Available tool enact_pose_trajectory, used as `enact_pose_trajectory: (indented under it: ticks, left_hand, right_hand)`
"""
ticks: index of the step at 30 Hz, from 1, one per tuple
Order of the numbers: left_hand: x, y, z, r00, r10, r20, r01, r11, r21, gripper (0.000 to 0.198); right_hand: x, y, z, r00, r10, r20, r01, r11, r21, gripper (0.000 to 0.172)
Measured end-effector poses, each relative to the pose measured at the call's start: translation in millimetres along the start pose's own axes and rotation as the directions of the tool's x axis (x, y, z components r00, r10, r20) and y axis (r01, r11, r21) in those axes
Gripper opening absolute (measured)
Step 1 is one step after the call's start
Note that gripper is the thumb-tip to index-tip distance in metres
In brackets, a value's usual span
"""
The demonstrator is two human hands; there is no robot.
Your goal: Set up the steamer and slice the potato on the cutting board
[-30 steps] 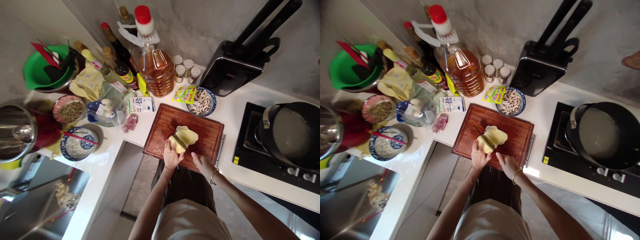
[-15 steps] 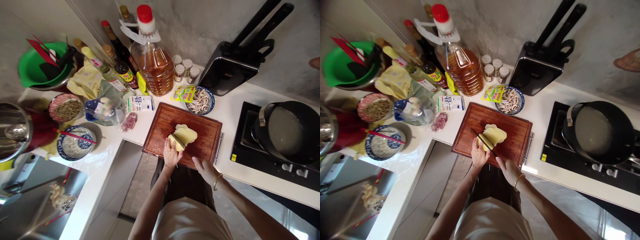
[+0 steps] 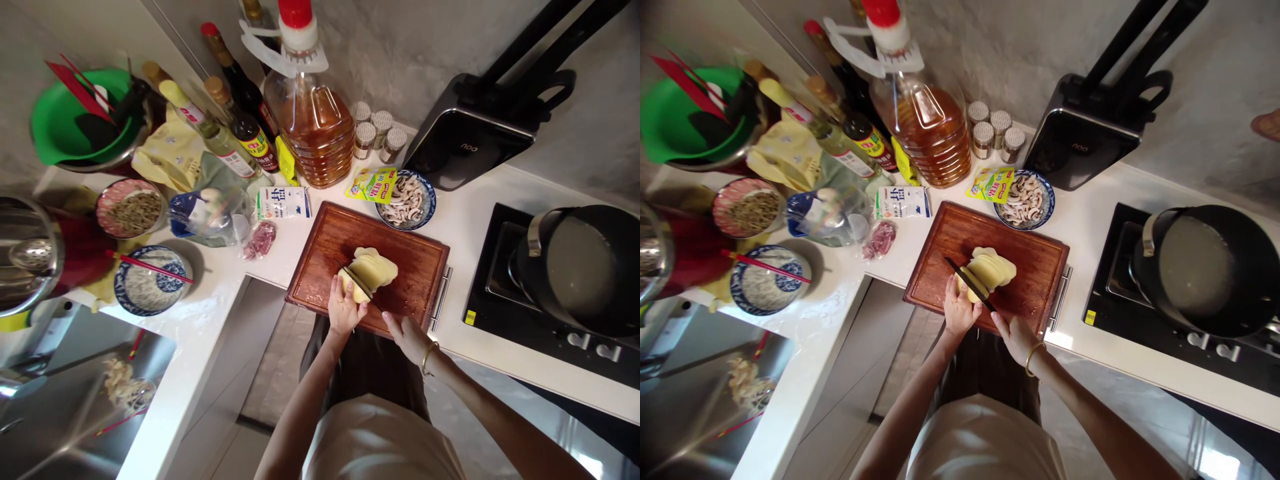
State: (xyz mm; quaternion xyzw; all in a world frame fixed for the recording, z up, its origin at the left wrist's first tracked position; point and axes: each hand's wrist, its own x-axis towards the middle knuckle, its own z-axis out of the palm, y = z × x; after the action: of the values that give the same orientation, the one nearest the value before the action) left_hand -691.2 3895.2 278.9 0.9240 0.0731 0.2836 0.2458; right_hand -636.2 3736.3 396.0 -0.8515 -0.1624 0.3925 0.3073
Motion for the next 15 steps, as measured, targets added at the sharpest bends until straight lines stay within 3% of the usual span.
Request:
enact_pose_trajectory:
  ticks: [11,15]
  left_hand:
    - [-4,-3,1.7,0.999,-0.012,0.032,0.011,1.0,0.024,0.072]
    - [-1,-1,0.1,1.0,0.008,0.003,-0.009,0.999,0.034,0.069]
  right_hand:
    - [49,24,25,0.999,0.043,0.002,-0.043,0.996,-0.079,0.064]
    - [54,26,27,1.0,0.007,-0.018,-0.008,1.0,-0.027,0.063]
